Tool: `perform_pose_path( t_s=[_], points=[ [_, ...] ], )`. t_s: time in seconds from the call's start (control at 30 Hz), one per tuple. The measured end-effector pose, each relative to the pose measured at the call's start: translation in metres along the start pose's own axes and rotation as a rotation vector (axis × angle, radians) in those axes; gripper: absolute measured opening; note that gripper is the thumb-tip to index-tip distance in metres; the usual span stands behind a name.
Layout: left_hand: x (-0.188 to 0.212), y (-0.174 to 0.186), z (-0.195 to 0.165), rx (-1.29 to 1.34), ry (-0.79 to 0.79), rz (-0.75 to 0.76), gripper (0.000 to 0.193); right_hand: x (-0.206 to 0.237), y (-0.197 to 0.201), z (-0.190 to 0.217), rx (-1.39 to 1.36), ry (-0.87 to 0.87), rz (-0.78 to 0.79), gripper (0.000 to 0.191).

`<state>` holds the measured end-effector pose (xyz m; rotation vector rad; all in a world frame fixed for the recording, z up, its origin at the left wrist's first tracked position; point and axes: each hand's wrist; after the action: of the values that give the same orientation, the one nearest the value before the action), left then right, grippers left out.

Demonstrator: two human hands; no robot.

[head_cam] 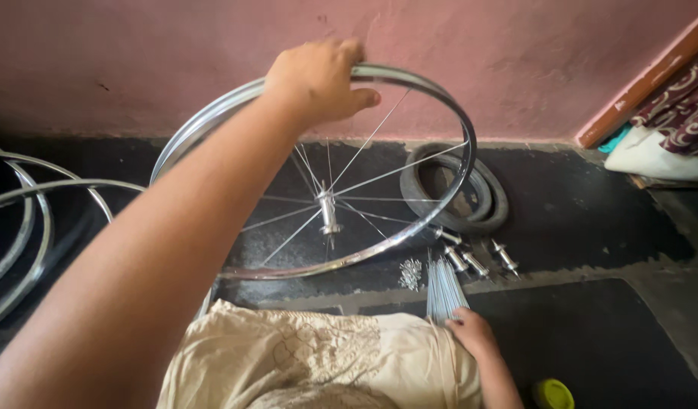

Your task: The person is assembling a bicycle wheel by inserting spokes into the hub and rim. They hold the wheel with one hand and insert spokes with the other, then secure them with nuts.

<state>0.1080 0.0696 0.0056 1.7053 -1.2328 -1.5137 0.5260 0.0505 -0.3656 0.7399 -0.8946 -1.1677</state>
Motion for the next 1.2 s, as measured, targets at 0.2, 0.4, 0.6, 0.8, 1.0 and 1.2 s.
perform_pose_path(
  t_s=[0.2,0.4,0.6,0.8,1.0,1.2],
  points=[
    [0.015,-0.019,0.02,-0.005,-0.125,-0.115,0.063,0.032,-0.012,-0.019,-0.083,-0.116,-0.003,0.041],
    [0.137,-0.044,0.11,0.245,0.495,-0.208,0.041,0.057,-0.021,-0.007,-0.085,-0.224,0.025,0.039],
    [0.19,-0.104,0.149,0.948,0.448,-0.452,0.037,0.063,-0.02,0.003,-0.087,-0.241,0.025,0.037],
    [0.155,-0.055,0.153,0.603,0.513,-0.286,0.044,0.071,-0.004,0.02,-0.099,-0.263,0.019,0.035],
    [0.081,0.004,0.118,0.182,0.415,-0.074,0.047,0.069,0.007,0.029,-0.102,-0.273,0.009,0.034],
    [0.043,0.028,0.068,-0.08,0.221,0.174,0.061,0.055,0.006,0.0,-0.202,-0.288,-0.085,0.034]
  ],
)
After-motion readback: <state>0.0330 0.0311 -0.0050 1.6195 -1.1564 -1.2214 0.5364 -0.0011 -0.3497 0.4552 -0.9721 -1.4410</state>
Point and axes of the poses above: each hand's wrist, its own x-axis away from the middle knuckle, its own y-axis out of the back of the hand, z = x × y, and after that the axes turned 1 degree about z, right-handed
